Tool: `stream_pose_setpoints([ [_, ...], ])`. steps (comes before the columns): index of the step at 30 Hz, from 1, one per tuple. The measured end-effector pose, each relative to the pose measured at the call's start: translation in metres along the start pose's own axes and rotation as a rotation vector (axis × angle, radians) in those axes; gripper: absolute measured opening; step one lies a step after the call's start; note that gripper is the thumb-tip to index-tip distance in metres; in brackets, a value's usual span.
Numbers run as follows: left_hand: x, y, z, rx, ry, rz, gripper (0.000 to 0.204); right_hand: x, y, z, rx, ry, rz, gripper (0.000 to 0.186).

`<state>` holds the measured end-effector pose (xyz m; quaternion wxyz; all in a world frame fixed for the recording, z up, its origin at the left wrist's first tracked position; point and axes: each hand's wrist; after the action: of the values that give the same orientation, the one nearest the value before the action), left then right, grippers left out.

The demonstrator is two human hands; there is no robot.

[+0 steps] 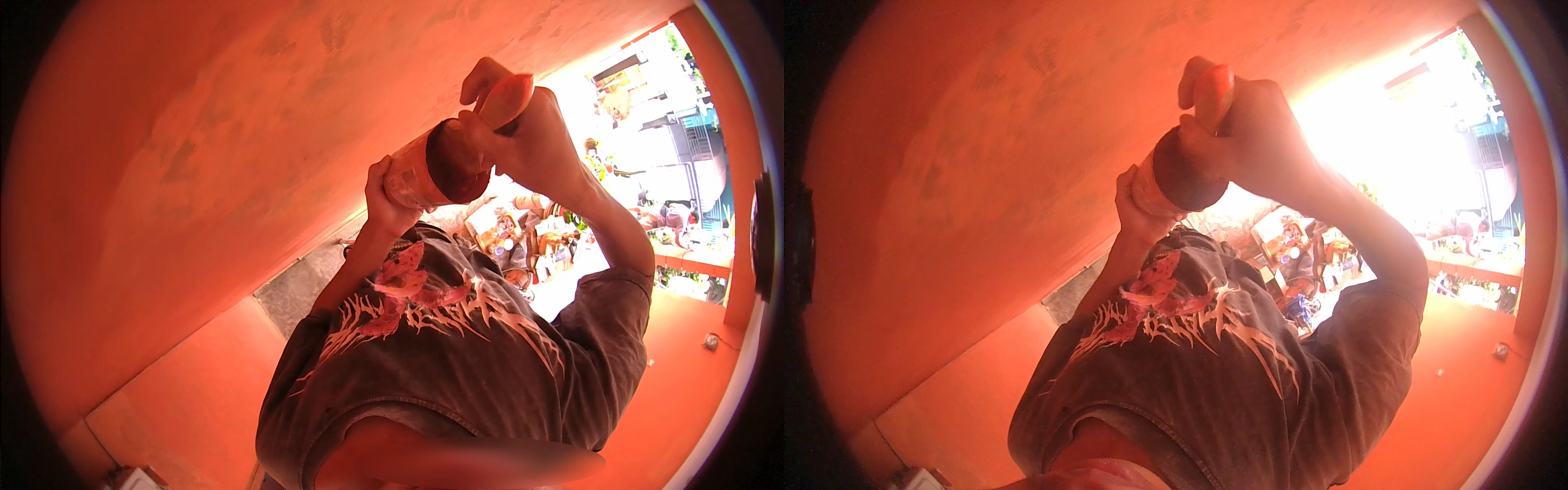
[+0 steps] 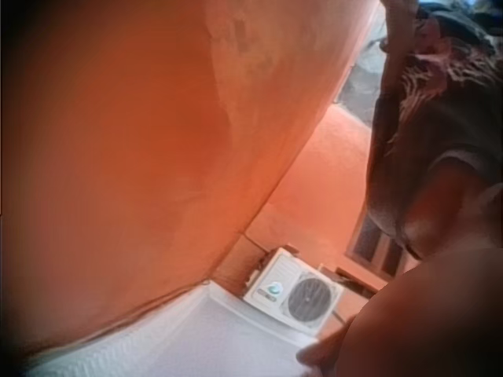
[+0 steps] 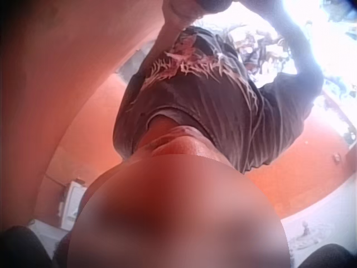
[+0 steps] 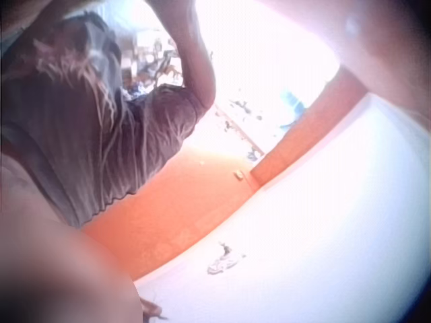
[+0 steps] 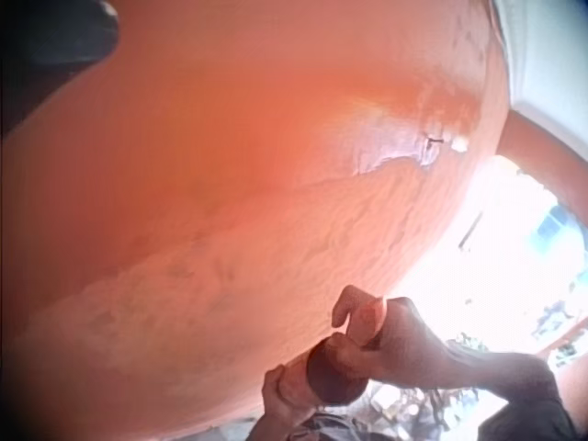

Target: The person stands on a ladder and paints a ceiling with red paint using a brush. They repeatedly dip the brush into a small container and apply paint to the ceiling surface in broad strokes.

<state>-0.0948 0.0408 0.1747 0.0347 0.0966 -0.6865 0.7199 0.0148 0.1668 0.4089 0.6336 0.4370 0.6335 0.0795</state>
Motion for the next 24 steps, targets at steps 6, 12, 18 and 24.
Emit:
stream_pose_setpoints([
  [6,-0.004,-0.005,-0.002,0.045,0.009,0.009,0.054,-0.018,0.0,0.005,-0.022,0.114,0.168,0.013],
  [12,-0.01,-0.024,-0.008,0.14,0.002,-0.026,0.057,-0.021,0.005,0.011,-0.055,0.099,0.216,0.015],
  [18,-0.005,-0.002,-0.008,-0.007,0.082,0.017,0.068,-0.03,0.014,0.017,0.031,0.176,0.295,0.017],
  [24,-0.004,-0.012,-0.005,0.057,0.024,-0.062,0.063,-0.007,0.037,0.021,0.208,0.189,-0.135,0.012],
])
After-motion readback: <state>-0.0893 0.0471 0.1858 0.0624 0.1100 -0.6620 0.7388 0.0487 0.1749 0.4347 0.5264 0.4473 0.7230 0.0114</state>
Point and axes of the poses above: each hand's wrist, its own z-axis away from the middle knuckle, its own y-axis out of the back of the hand, x = y × z, and after that the axes turned 3 degrees about y, right-handed
